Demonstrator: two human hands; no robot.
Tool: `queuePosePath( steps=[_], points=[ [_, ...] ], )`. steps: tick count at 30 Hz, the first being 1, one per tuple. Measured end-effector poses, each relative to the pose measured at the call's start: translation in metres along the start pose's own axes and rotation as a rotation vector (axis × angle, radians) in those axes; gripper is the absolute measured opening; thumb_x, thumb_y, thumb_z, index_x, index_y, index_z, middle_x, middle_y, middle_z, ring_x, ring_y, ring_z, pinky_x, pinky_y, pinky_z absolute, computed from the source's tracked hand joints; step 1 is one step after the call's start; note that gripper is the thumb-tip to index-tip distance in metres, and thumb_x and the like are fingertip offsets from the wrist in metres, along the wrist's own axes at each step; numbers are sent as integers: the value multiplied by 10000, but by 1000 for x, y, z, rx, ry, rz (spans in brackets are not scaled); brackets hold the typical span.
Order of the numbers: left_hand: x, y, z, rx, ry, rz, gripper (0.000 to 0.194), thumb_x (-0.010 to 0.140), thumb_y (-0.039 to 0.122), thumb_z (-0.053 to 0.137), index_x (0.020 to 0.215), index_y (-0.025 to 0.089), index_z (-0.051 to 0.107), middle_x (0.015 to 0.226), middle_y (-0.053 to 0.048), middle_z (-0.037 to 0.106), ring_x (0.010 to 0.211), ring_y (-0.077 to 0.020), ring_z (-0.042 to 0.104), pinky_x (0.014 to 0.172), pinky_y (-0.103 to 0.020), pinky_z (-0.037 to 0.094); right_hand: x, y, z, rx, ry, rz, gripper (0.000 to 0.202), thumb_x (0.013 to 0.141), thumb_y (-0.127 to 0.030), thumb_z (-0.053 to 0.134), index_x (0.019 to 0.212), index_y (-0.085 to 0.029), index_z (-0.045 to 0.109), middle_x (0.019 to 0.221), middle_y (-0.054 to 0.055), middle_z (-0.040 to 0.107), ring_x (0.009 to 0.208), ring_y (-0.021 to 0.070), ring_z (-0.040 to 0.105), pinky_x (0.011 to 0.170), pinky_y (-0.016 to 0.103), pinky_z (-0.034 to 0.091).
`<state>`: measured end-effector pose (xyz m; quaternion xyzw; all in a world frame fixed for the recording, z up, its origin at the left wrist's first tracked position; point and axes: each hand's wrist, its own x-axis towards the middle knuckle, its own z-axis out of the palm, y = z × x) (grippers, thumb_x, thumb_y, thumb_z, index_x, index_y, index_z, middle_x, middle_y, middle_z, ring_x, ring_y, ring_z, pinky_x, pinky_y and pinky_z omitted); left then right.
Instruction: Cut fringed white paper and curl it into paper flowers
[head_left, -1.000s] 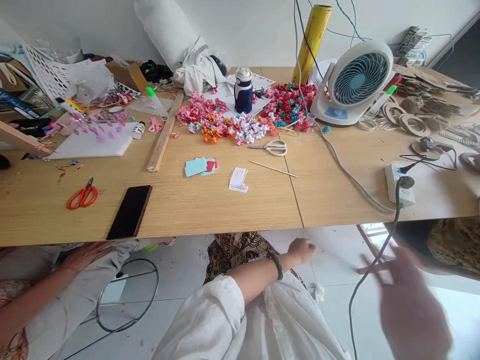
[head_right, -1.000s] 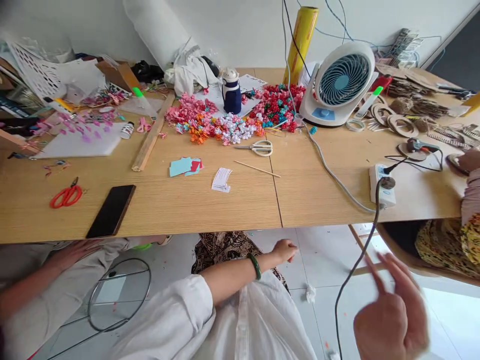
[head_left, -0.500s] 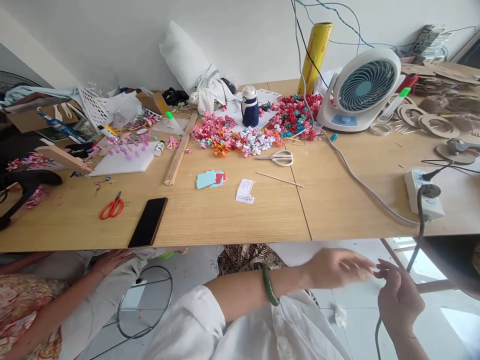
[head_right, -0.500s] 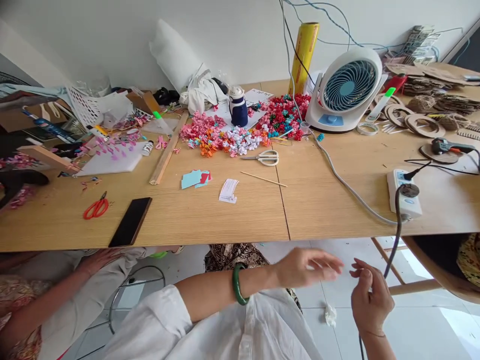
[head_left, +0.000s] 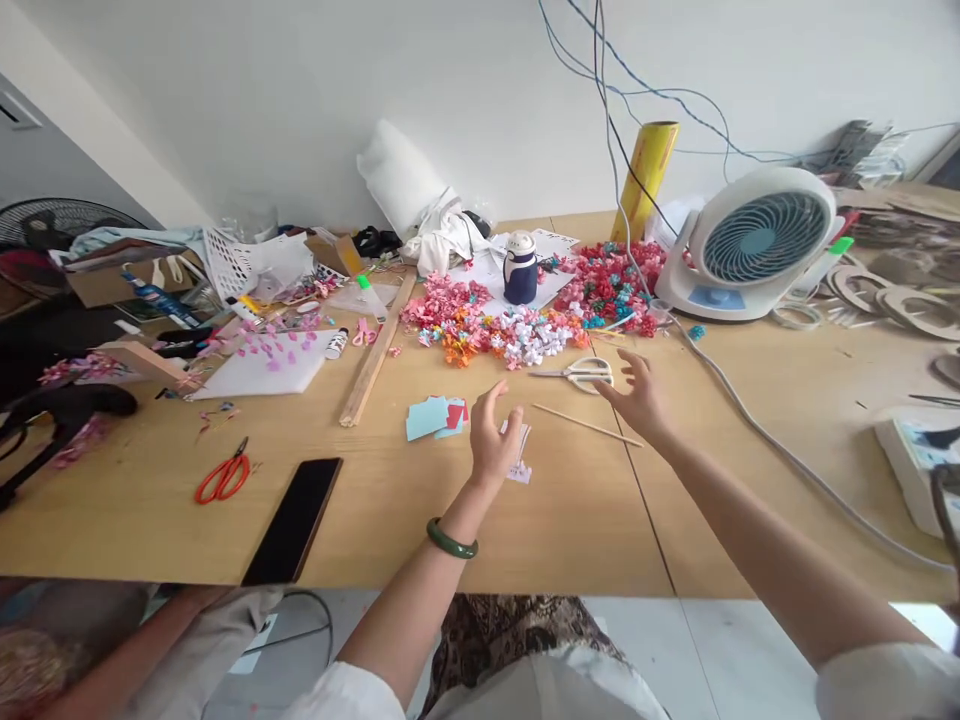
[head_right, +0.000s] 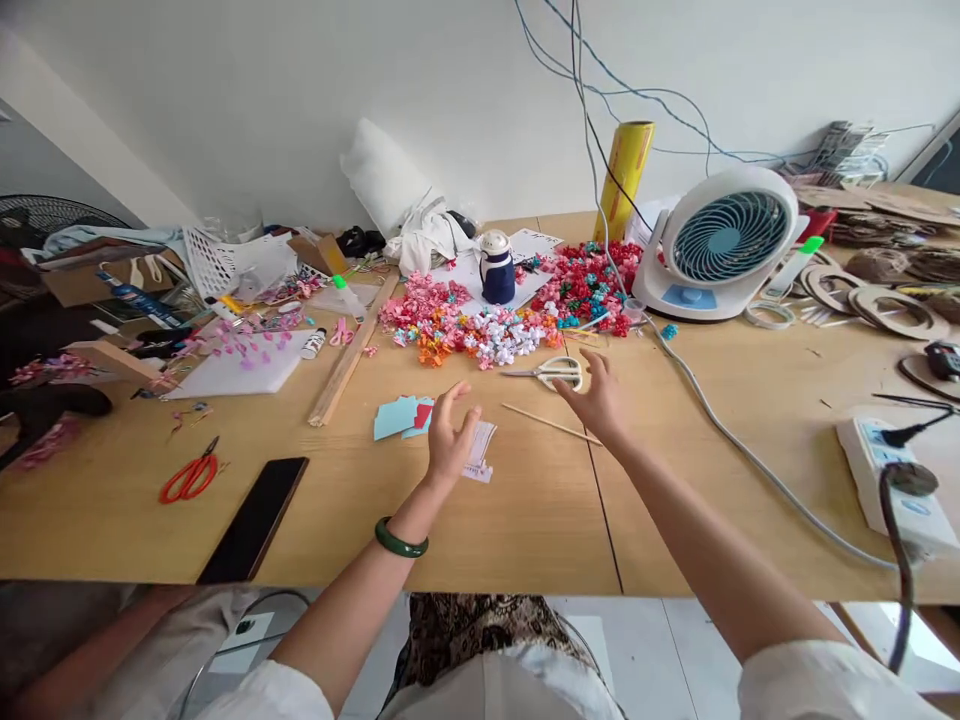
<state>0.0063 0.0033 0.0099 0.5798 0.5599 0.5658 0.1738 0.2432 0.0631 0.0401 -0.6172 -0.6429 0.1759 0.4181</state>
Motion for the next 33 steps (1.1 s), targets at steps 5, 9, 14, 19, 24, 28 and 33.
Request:
queuePosePath(
  steps=[5, 9, 14, 19, 24, 28, 33],
  points=[
    [13, -23, 6, 61, 49, 65, 410, 934, 294, 561, 1324, 168, 536, 1290, -156, 622, 1243, -252, 548, 1099, -453, 388, 107, -19, 71, -24, 5, 30, 827, 704, -473, 770, 1417, -165, 487, 1446, 200, 512, 1346, 388, 467, 1135, 583, 348],
    [10, -23, 2, -33, 78, -46, 428, 977, 299, 515, 1391, 194, 484, 1324, -147, 614, 1291, -244, 533, 1100, -443, 395, 174, -28, 122, 15, -24, 100, 848, 737, -506, 734, 1445, -141, 442, 1422, 204, 539, 1291, 359, 530, 1079, 524, 426],
    [3, -21, -2, -25, 45, -35, 439, 960, 271, 540, 1394, 221, 492, 1267, -125, 630, 1221, -247, 579, 1067, -437, 429, 237, -36, 177, 25, 43, 140, 1028, 704, -503, 766, 1521, -106, 284, 1509, 252, 425, 1400, 395, 412, 1135, 541, 344],
    [1, -22, -4, 28, 52, -8, 450, 937, 206, 562, 1382, 239, 500, 1217, -103, 636, 1190, -235, 577, 1066, -432, 427, 277, -46, 219, 29, 126, 167, 1181, 660, -426, 803, 1554, -84, 111, 1544, 289, 333, 1429, 407, 352, 1165, 553, 275],
    [1, -21, -4, 56, 94, -69, 439, 940, 197, 553, 1373, 243, 500, 1199, -95, 643, 1161, -228, 583, 1040, -422, 439, 291, -46, 241, 43, 172, 191, 1127, 704, -399, 760, 1537, -62, 81, 1519, 300, 347, 1412, 379, 386, 1149, 507, 317],
    [4, -19, -2, 56, 87, -22, 422, 936, 189, 548, 1354, 233, 511, 1175, -98, 648, 1162, -239, 587, 1043, -436, 443, 292, -44, 243, 58, 180, 163, 960, 760, -366, 688, 1519, -125, 154, 1467, 232, 443, 1354, 339, 463, 1103, 488, 384],
    [6, -23, -2, 79, 96, -20, 433, 937, 205, 546, 1366, 237, 505, 1173, -106, 654, 1155, -254, 597, 1011, -443, 460, 296, -50, 231, 50, 202, 126, 871, 814, -370, 613, 1526, -127, 174, 1430, 215, 465, 1329, 338, 484, 1093, 497, 398]
  ],
)
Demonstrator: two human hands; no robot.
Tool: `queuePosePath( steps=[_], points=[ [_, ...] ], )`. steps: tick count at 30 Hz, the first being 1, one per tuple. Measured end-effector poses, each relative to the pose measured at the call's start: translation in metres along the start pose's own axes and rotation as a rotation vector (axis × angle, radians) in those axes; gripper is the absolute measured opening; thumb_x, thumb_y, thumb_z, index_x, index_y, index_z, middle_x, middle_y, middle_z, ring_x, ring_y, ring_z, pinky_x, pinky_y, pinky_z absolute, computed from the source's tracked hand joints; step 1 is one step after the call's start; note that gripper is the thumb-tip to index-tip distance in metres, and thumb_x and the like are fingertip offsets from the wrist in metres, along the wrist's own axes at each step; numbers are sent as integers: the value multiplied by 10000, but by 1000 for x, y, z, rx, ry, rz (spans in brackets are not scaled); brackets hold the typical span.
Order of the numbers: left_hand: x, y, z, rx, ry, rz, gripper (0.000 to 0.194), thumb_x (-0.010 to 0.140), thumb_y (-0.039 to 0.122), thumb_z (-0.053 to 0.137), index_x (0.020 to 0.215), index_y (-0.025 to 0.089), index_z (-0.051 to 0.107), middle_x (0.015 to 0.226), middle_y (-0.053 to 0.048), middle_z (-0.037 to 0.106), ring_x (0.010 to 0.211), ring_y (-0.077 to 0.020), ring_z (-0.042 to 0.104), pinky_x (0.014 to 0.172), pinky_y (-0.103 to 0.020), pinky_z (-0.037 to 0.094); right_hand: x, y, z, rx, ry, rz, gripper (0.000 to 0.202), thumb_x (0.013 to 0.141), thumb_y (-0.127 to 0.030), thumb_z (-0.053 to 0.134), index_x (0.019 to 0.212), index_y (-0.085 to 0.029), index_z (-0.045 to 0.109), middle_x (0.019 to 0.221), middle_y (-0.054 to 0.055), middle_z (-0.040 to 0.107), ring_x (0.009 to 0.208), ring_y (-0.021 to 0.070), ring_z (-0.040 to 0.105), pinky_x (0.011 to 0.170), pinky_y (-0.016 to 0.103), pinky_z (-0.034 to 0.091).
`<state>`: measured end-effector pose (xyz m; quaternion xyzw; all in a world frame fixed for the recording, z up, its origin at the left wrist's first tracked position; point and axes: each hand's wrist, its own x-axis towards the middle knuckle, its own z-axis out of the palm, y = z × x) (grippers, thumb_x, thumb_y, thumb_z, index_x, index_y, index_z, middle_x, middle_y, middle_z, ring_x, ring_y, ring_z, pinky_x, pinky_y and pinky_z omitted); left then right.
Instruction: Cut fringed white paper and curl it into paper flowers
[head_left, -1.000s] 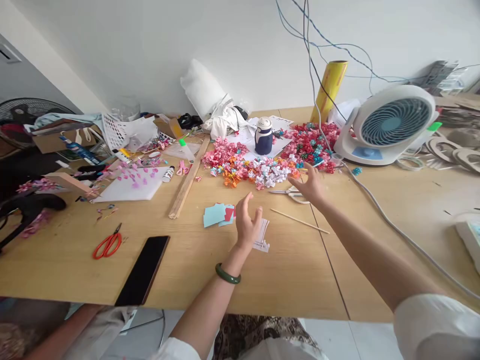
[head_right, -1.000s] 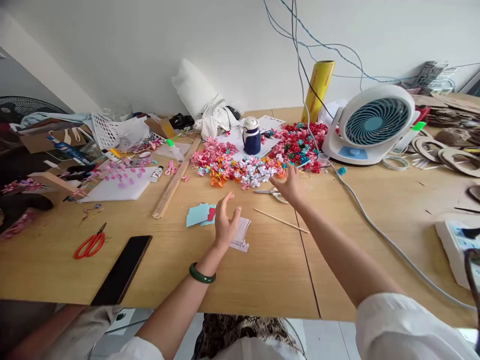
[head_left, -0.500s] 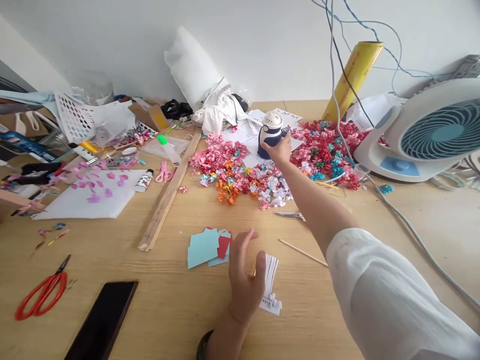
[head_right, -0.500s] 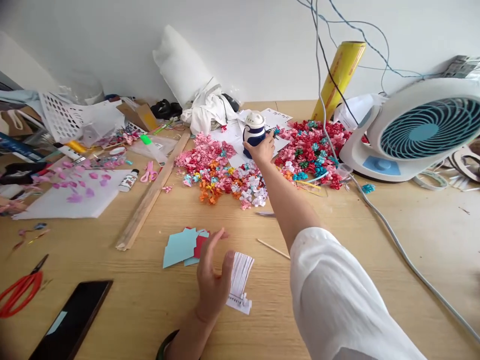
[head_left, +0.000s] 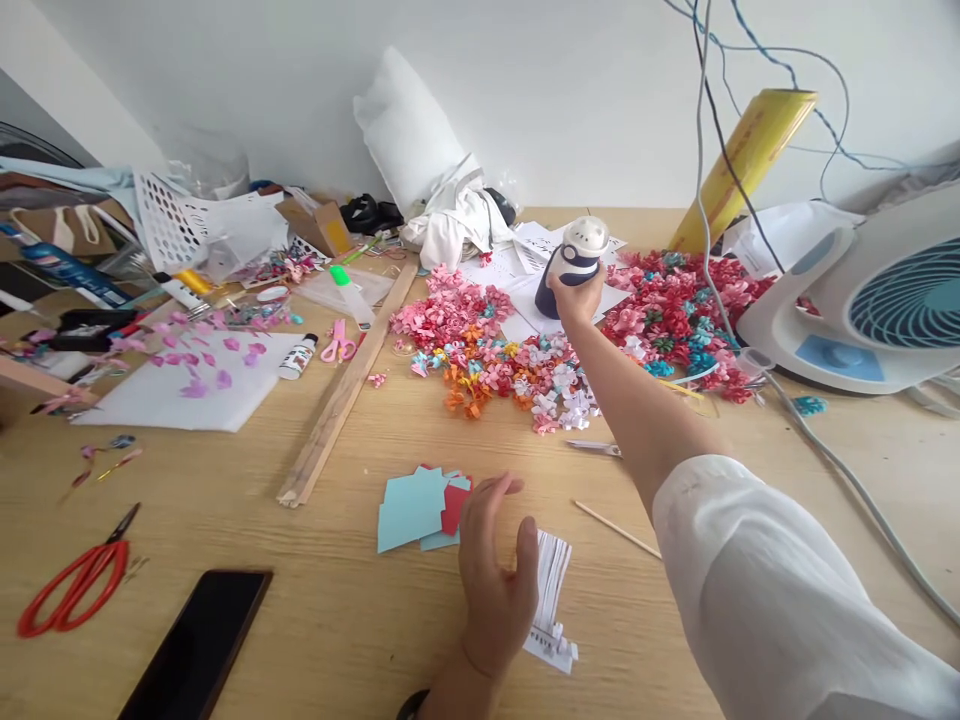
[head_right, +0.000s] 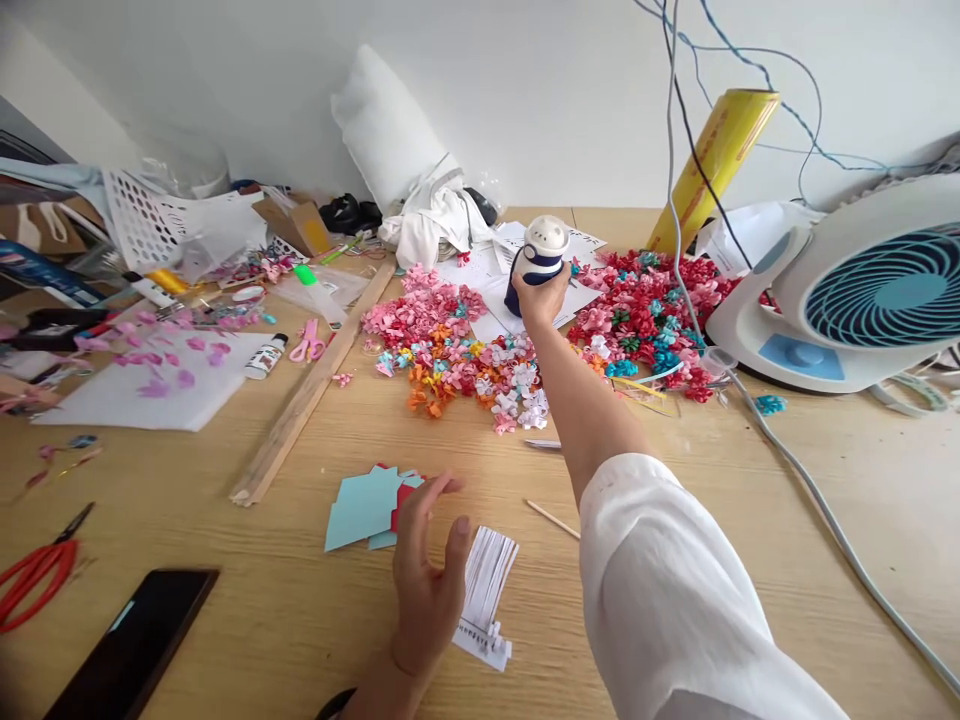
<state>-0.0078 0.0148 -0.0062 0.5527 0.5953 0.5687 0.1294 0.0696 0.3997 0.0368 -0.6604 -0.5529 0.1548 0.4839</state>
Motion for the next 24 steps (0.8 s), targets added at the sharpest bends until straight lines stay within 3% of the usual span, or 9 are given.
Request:
queuePosePath(
  steps=[5, 10, 14, 18, 21, 24],
  points=[
    [1, -4, 0, 32, 18, 23, 427, 936, 232, 553, 1361, 228, 514, 1175, -115, 656, 1130, -257, 611, 964, -427, 482, 5, -21, -34, 24, 66, -146, 803, 820, -386, 607, 1506, -165, 253, 1440, 175, 463, 1347, 324, 470, 1111, 515, 396],
    [4, -5, 0, 31, 33, 110, 449, 941, 216, 534, 1387, 199, 485, 1178, -131, 649, 1132, -257, 600, 975, -437, 470, -26, -40, -102, 65, 14, -361, 751, 843, -431, 608, 1485, -163, 328, 1374, 180, 547, 1264, 332, 552, 1032, 535, 474],
    [5, -10, -1, 19, 37, 156, 461, 945, 240, 536, 1399, 192, 469, 1193, -143, 645, 1139, -258, 594, 976, -442, 471, -87, -43, -173, 257, -127, -369, 785, 756, -509, 707, 1424, -203, 432, 1301, 147, 633, 1148, 311, 634, 978, 505, 534],
    [9, -5, -3, -112, 53, 107, 476, 968, 351, 522, 1414, 194, 458, 1261, -159, 617, 1225, -268, 570, 1064, -469, 424, -170, -38, -246, 399, -336, -207, 749, 582, -463, 857, 1231, -207, 584, 1162, 127, 711, 1081, 328, 670, 975, 519, 545],
    [13, 26, -12, -404, -64, 2, 644, 961, 473, 521, 1528, 253, 309, 1474, -162, 482, 1335, -268, 510, 1118, -460, 406, -230, -33, -292, 417, -464, -172, 758, 553, -408, 889, 1217, -200, 589, 1191, 129, 711, 1119, 329, 663, 1027, 502, 517],
    [13, 75, -29, -633, -295, 94, 904, 855, 680, 567, 1587, 326, 170, 1595, -122, 360, 1447, -295, 398, 1196, -467, 332, -280, -30, -327, 411, -580, -133, 738, 611, -396, 861, 1259, -194, 571, 1185, 121, 718, 1109, 318, 673, 1012, 465, 526]
  ],
)
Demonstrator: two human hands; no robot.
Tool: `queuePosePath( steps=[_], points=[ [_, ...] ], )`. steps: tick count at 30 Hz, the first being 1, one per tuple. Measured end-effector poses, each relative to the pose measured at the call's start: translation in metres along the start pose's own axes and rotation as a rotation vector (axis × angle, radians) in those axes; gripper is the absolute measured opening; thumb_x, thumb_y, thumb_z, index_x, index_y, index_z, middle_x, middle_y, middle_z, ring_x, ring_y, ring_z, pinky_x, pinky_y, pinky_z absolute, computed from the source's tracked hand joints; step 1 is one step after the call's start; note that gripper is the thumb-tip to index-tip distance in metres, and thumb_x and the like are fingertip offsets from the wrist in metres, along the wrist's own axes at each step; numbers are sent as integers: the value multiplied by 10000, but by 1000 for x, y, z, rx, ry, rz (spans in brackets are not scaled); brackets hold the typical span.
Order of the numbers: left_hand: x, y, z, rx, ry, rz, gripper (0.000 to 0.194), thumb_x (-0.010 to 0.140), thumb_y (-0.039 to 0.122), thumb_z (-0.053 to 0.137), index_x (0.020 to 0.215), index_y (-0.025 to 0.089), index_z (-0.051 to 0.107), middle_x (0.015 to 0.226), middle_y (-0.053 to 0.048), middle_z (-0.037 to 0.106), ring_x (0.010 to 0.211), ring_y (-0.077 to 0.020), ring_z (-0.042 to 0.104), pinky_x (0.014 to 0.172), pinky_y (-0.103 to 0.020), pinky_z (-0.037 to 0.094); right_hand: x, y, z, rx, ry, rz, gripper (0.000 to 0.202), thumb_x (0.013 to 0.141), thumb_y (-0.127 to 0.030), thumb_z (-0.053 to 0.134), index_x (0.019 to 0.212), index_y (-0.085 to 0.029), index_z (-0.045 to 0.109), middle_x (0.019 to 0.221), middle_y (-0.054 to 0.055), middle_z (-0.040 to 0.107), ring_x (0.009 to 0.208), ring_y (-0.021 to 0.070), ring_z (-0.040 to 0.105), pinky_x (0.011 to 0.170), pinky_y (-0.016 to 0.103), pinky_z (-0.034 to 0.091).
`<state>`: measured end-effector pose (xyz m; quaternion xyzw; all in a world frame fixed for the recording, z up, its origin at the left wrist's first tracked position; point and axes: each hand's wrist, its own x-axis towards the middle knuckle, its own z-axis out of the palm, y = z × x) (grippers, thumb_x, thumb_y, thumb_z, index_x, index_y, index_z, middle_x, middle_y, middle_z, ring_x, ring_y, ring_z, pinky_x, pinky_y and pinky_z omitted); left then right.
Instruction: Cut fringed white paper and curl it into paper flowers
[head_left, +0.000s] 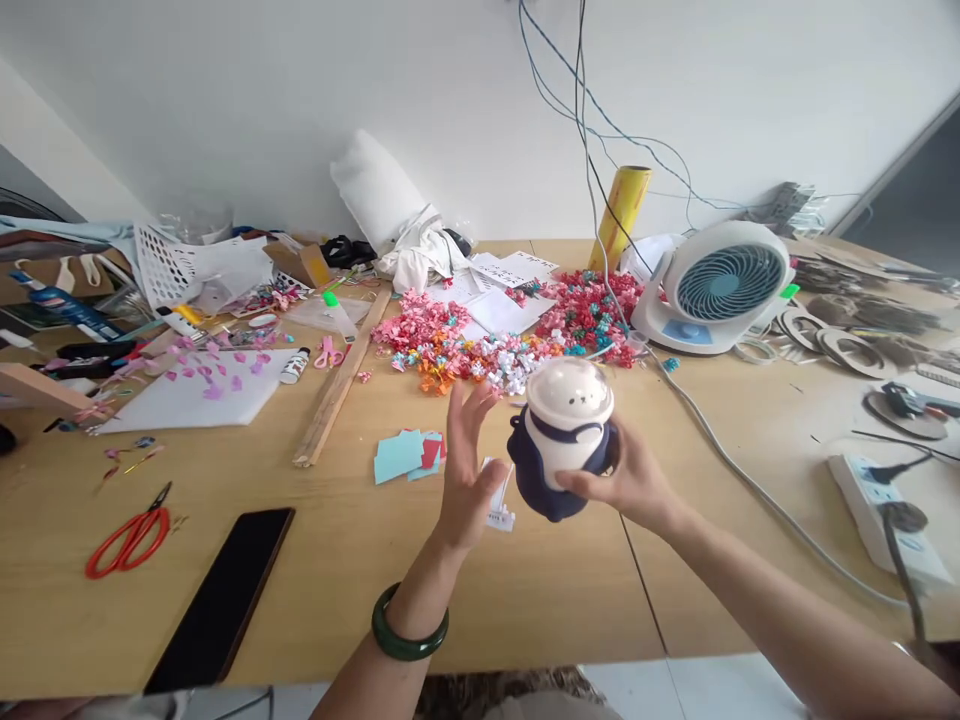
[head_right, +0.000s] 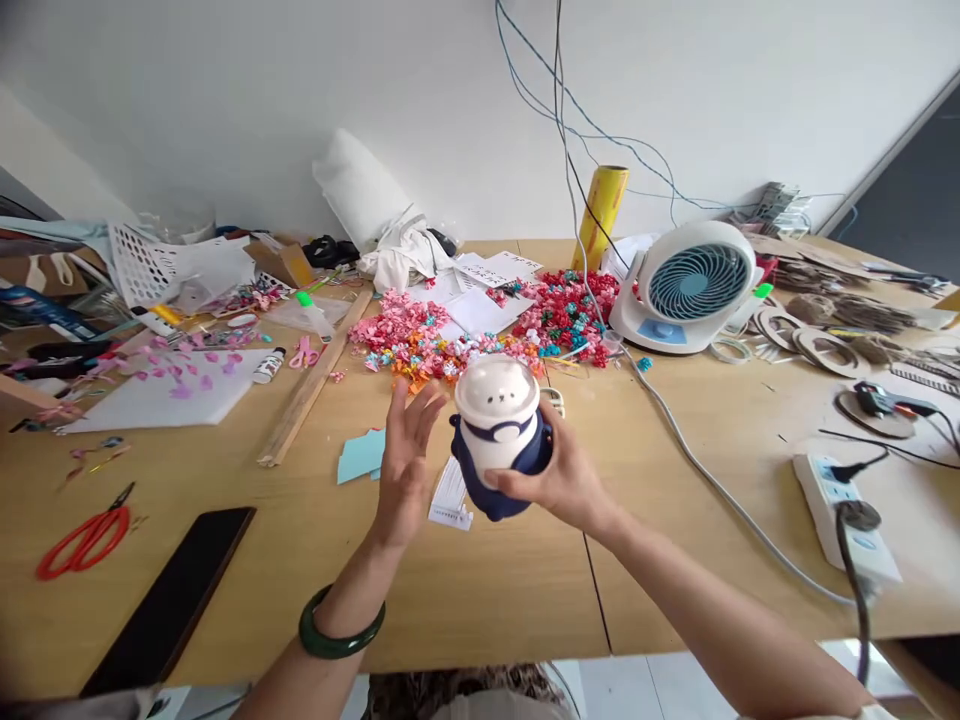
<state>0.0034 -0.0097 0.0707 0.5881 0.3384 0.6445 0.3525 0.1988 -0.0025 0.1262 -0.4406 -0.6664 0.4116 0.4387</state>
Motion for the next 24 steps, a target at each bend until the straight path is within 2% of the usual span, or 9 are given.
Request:
queuePosePath(
  steps=[2, 4, 7, 9, 11, 17, 21, 22, 24],
  points=[
    [-1, 32, 10, -76, -154, -29, 1131, 735, 714, 690, 1604, 329, 77, 1648, -107, 265, 1510, -326, 279, 1233, -494, 260, -30, -6, 2, -46, -2, 12, 770, 613, -383, 856, 1291, -182, 550, 1197, 124, 711, 1126, 326, 662, 1016, 461, 519],
    [-6, 56, 20, -110, -245, -56, 1274, 660, 617, 817, 1605, 331, 11, 1655, -107, 250, 1517, -339, 255, 1241, -506, 233, -54, -9, 5, -82, 3, 9, 828, 620, -362, 840, 1353, -175, 503, 1241, 131, 690, 1152, 331, 647, 1027, 465, 507],
    [-19, 74, 29, -125, -343, -116, 1248, 695, 428, 850, 1605, 307, 6, 1576, -131, 396, 1415, -318, 442, 1198, -481, 329, -79, -13, 11, -92, 13, 20, 824, 630, -333, 813, 1369, -174, 483, 1280, 138, 666, 1166, 334, 638, 1024, 466, 504],
    [-29, 79, 32, -131, -346, -144, 1205, 712, 356, 832, 1607, 278, 29, 1486, -131, 503, 1325, -292, 540, 1157, -443, 392, -91, -14, 14, -95, 20, 39, 819, 621, -323, 811, 1358, -171, 490, 1305, 146, 649, 1197, 346, 619, 1038, 477, 491],
    [-37, 81, 33, -103, -308, -150, 1198, 700, 311, 826, 1607, 257, 45, 1423, -117, 561, 1285, -273, 571, 1135, -407, 416, -100, -15, 17, -86, 20, 55, 829, 612, -329, 811, 1358, -161, 490, 1319, 156, 639, 1218, 355, 604, 1056, 492, 475],
    [-53, 88, 32, 38, -247, -179, 1166, 671, 290, 808, 1598, 196, 108, 1272, -95, 656, 1167, -249, 629, 1047, -349, 478, -117, -17, 27, -9, 5, 108, 831, 612, -361, 811, 1357, -171, 494, 1276, 132, 668, 1176, 341, 628, 1029, 476, 498],
    [-59, 92, 30, 37, -211, -281, 1154, 667, 293, 815, 1585, 200, 123, 1172, -63, 682, 1063, -214, 664, 977, -320, 512, -127, -17, 30, 21, -16, 180, 766, 625, -371, 813, 1309, -180, 525, 1184, 108, 710, 1088, 320, 666, 966, 464, 534],
    [-60, 93, 29, 19, -208, -319, 1130, 675, 310, 819, 1577, 206, 146, 1177, -63, 679, 1064, -213, 664, 964, -316, 517, -129, -17, 31, 40, -22, 194, 750, 633, -376, 810, 1300, -180, 530, 1171, 106, 714, 1077, 315, 671, 952, 458, 541],
    [-62, 93, 27, -17, -254, -392, 981, 693, 359, 826, 1513, 197, 311, 1206, -77, 667, 1098, -227, 653, 960, -316, 515, -132, -17, 31, 68, -26, 209, 743, 635, -370, 809, 1297, -179, 531, 1174, 106, 713, 1078, 309, 674, 951, 451, 543]
  ],
)
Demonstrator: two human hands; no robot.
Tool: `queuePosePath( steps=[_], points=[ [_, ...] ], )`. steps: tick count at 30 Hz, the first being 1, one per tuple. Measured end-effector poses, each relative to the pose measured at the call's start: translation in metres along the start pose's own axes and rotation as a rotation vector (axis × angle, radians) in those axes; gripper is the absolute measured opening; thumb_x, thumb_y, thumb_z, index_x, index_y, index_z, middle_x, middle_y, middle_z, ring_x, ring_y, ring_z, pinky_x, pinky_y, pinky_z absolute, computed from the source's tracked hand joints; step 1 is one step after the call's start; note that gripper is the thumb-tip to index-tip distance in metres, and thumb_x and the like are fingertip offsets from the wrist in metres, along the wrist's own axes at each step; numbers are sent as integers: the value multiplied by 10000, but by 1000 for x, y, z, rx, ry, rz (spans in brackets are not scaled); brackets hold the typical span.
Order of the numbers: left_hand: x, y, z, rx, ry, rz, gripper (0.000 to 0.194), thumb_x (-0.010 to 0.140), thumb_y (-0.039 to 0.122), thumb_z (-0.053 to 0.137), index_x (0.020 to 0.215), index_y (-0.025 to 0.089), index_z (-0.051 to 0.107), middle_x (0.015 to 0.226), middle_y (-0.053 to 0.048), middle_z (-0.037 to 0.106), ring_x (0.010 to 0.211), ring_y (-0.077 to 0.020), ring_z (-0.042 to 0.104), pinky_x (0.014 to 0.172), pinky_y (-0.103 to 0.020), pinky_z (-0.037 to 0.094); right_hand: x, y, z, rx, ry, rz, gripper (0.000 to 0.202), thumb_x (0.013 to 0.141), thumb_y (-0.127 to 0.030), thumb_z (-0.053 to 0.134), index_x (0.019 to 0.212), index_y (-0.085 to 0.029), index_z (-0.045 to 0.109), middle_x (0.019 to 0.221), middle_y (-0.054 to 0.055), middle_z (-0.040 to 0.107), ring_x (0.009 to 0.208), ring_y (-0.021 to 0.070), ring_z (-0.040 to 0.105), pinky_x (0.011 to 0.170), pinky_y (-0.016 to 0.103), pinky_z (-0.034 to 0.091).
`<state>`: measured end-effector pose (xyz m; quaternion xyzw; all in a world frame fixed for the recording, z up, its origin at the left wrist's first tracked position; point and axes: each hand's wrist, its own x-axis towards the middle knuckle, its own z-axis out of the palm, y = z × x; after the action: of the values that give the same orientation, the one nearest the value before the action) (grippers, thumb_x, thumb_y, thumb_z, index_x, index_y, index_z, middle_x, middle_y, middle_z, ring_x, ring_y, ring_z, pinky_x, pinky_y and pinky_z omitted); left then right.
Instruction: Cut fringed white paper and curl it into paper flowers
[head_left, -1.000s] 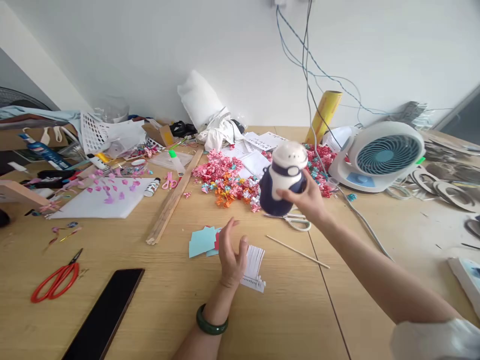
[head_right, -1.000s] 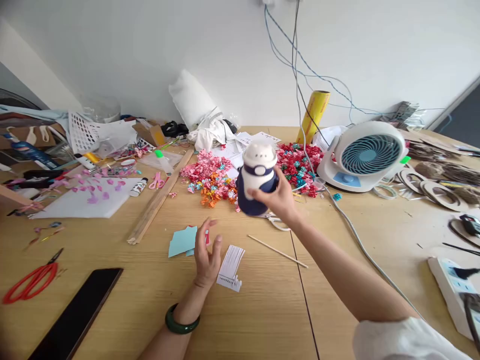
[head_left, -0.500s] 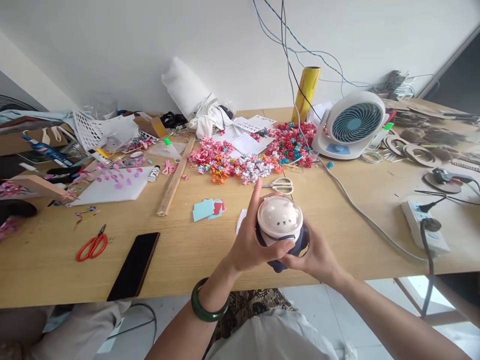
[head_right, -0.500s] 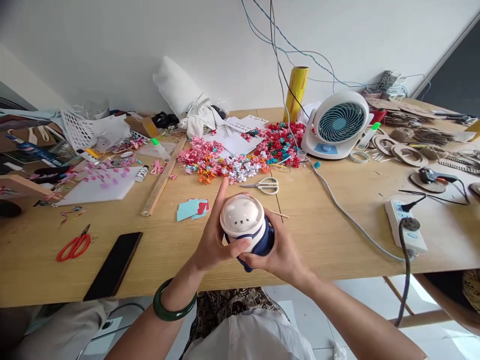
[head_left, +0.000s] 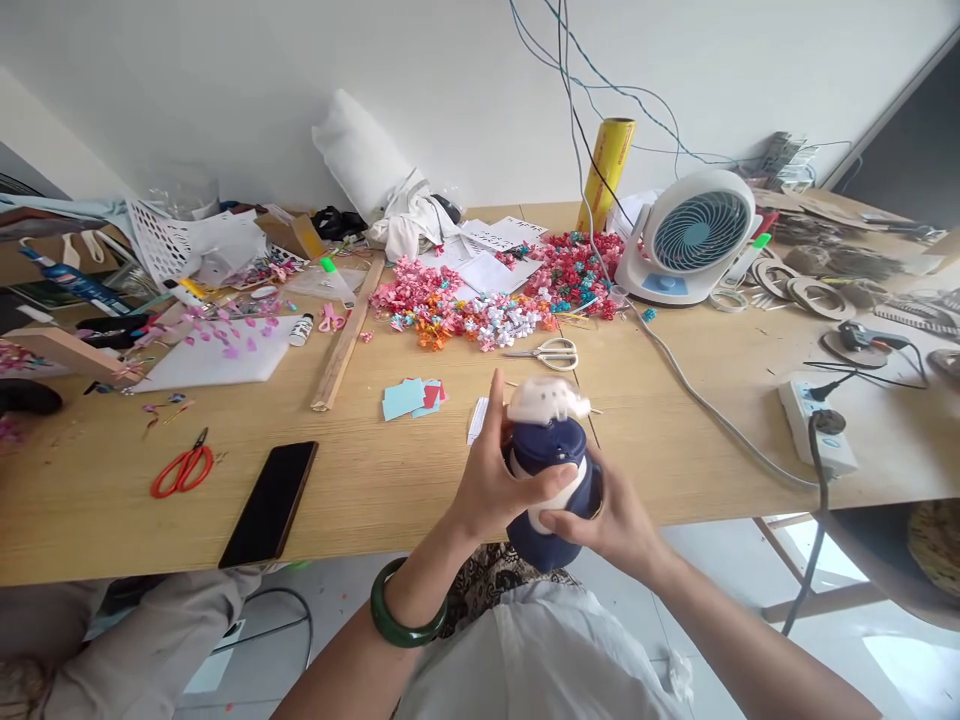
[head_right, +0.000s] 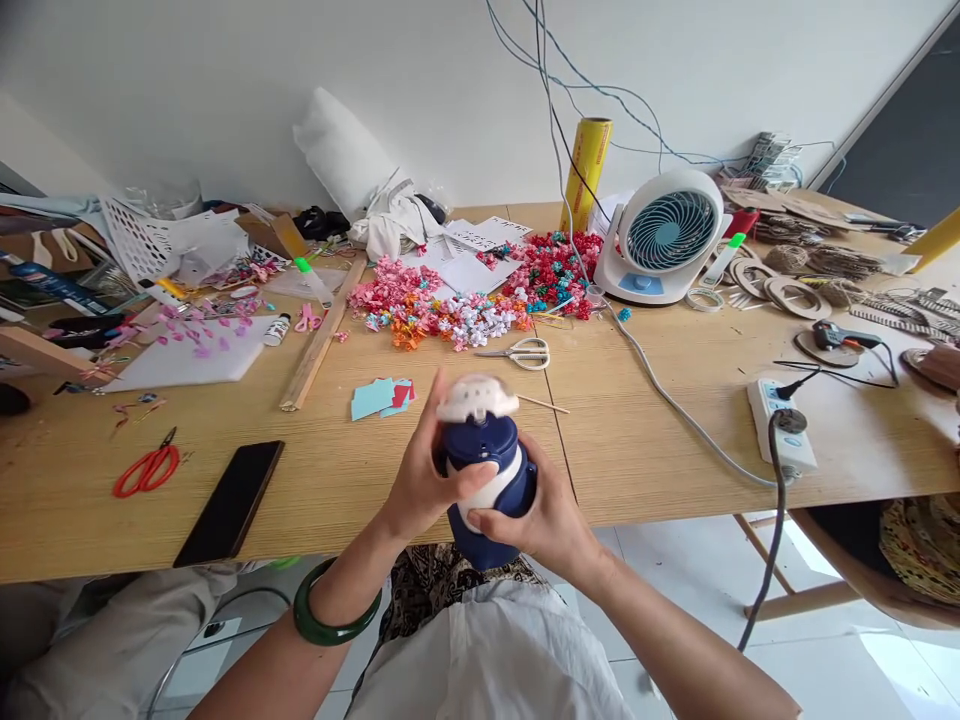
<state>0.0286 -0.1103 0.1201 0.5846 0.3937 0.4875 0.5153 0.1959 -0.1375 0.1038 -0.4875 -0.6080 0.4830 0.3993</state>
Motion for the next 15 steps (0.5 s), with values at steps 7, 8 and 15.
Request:
queuePosePath(
  steps=[7, 8, 15],
  points=[
    [-9, -3, -10, -38, -194, -119, 649, 706, 328, 835, 1276, 184, 560, 1266, -83, 645, 1188, -250, 606, 990, -316, 493, -6, 3, 0, -95, 51, -79, 762, 634, -318, 809, 1326, -173, 522, 1281, 129, 660, 1159, 316, 644, 1055, 480, 485],
    [-10, -3, -11, -36, -213, -116, 679, 689, 306, 845, 1288, 193, 546, 1264, -77, 645, 1189, -249, 605, 985, -312, 497, -7, 3, 0, -114, 60, -110, 764, 634, -305, 804, 1332, -179, 519, 1295, 128, 652, 1175, 318, 636, 1063, 479, 479],
    [-15, 7, -6, 223, -167, -67, 784, 586, 272, 901, 1269, 204, 521, 1227, -72, 659, 1111, -248, 635, 912, -305, 536, -13, 3, 1, -204, 109, -325, 879, 580, -186, 782, 1393, -241, 452, 1362, 111, 600, 1256, 321, 588, 1106, 450, 449]
  ],
)
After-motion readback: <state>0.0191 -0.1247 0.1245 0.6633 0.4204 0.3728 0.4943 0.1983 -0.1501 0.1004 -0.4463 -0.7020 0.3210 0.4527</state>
